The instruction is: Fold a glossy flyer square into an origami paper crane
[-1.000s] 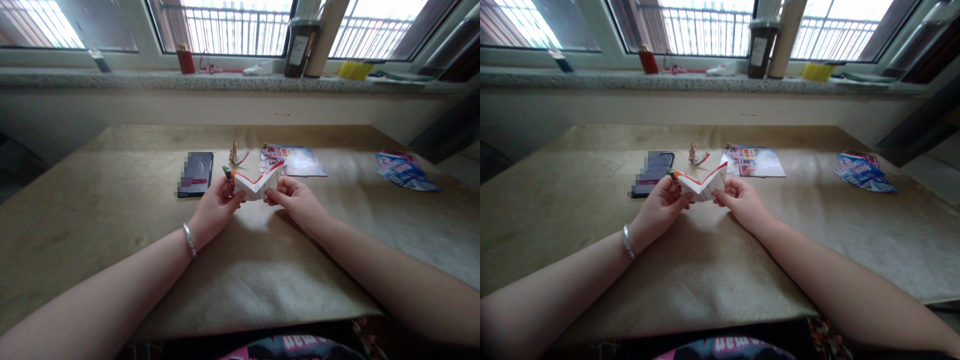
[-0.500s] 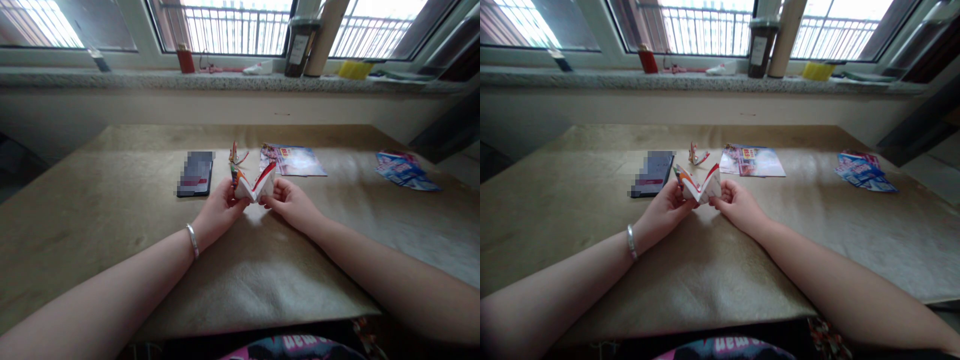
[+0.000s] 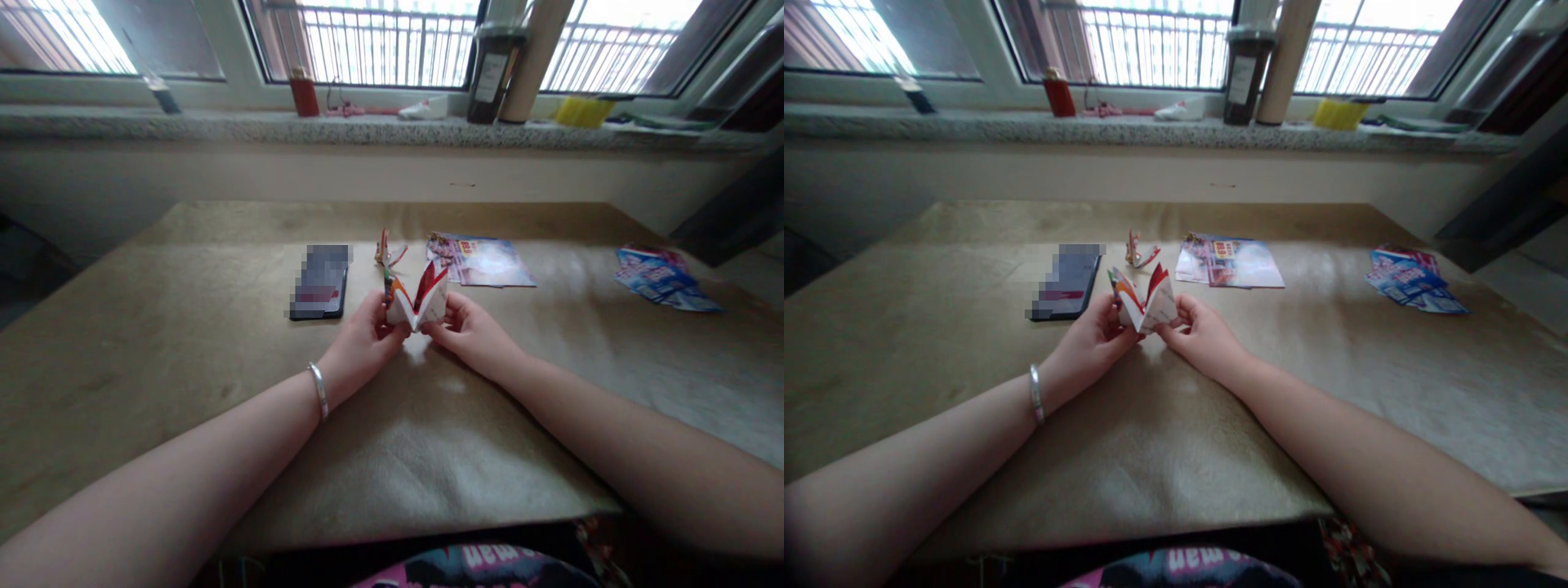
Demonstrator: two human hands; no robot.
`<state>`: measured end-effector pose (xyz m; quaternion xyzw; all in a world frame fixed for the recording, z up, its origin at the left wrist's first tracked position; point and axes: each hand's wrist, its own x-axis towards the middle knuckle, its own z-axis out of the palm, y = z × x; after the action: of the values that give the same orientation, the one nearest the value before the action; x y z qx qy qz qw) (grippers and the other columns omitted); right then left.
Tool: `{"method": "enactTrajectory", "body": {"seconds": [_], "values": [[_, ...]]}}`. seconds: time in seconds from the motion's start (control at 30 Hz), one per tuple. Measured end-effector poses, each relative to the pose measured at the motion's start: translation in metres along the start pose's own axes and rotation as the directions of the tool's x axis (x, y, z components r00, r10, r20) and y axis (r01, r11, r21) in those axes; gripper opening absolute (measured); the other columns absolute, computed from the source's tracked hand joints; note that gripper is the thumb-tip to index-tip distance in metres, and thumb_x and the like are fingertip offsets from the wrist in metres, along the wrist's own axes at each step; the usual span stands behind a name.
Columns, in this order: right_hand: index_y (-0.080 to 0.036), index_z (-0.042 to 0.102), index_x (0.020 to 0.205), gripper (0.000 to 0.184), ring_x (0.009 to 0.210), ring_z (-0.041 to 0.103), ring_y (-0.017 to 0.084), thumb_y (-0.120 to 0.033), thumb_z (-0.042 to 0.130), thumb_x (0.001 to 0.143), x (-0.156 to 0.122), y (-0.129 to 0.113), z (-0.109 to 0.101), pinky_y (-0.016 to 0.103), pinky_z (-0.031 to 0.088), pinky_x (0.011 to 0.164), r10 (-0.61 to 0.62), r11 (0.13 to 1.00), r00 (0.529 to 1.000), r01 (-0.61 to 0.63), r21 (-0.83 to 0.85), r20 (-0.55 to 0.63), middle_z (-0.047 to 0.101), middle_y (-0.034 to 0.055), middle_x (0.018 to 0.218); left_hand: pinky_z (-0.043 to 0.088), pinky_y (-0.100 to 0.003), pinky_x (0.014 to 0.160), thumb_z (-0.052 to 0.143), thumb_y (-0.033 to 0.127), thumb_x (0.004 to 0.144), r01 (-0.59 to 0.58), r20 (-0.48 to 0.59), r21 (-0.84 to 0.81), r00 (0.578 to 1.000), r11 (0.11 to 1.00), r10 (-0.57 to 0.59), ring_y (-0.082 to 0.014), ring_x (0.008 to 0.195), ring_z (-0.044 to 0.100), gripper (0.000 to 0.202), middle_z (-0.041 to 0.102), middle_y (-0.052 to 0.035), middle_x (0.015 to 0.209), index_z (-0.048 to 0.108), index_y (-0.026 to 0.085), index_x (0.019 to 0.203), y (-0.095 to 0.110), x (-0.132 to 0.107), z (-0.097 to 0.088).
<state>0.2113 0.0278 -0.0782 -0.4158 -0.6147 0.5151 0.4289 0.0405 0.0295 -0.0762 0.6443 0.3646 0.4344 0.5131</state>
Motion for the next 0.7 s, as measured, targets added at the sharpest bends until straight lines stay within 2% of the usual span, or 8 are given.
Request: {"method": "enactTrajectory", "body": {"seconds": [0.2, 0.47, 0.6, 0.7], "values": [[-0.022, 0.051, 0.082, 0.025, 0.067, 0.059, 0.012, -0.028, 0.069, 0.066, -0.001, 0.001, 0.001, 0.024, 0.045, 0.06, 0.026, 0.999, 0.999, -0.026, 0.019, 0.032, 0.064, -0.0018, 0.077, 0.048, -0.023, 0.065, 0.059, 0.018, 0.075, 0.012, 0.019, 0.049, 1.0, 0.999, -0.013, -0.0137, 0.076, 0.061, 0.025, 0.061, -0.002, 0.086, 0.046, 0.017, 0.096, 0.0, -0.002, 0.0], [-0.02, 0.054, 0.083, 0.017, 0.073, 0.059, 0.014, -0.027, 0.064, 0.071, -0.004, -0.004, 0.0, 0.026, 0.046, 0.065, -0.019, 0.994, 0.999, 0.024, -0.106, 0.049, 0.064, 0.0003, 0.081, 0.046, -0.023, 0.062, 0.058, 0.015, 0.075, -0.032, 0.034, 0.271, 0.999, 0.962, 0.024, -0.0135, 0.071, 0.058, 0.024, 0.059, -0.0009, 0.081, 0.049, 0.017, 0.097, 0.005, -0.006, -0.002], [-0.021, 0.055, 0.083, 0.017, 0.069, 0.058, 0.013, -0.028, 0.064, 0.071, -0.006, -0.012, -0.009, 0.026, 0.046, 0.063, -0.042, 0.993, 0.999, 0.043, -0.109, 0.014, 0.064, 0.0, 0.079, 0.049, -0.027, 0.072, 0.054, 0.019, 0.08, -0.051, 0.067, 0.203, 0.997, 0.978, 0.039, -0.0157, 0.081, 0.059, 0.025, 0.061, -0.0045, 0.094, 0.05, 0.017, 0.105, 0.014, 0.001, 0.001], [-0.02, 0.054, 0.083, 0.016, 0.064, 0.056, 0.012, -0.027, 0.063, 0.071, -0.005, -0.016, -0.018, 0.025, 0.044, 0.06, -0.058, 0.991, 0.998, 0.056, -0.123, -0.013, 0.064, -0.0005, 0.076, 0.048, -0.026, 0.07, 0.051, 0.022, 0.083, -0.025, 0.126, 0.191, 0.992, 0.981, 0.001, -0.0148, 0.079, 0.058, 0.015, 0.061, -0.0047, 0.09, 0.054, 0.015, 0.096, 0.022, 0.014, 0.009]]}}
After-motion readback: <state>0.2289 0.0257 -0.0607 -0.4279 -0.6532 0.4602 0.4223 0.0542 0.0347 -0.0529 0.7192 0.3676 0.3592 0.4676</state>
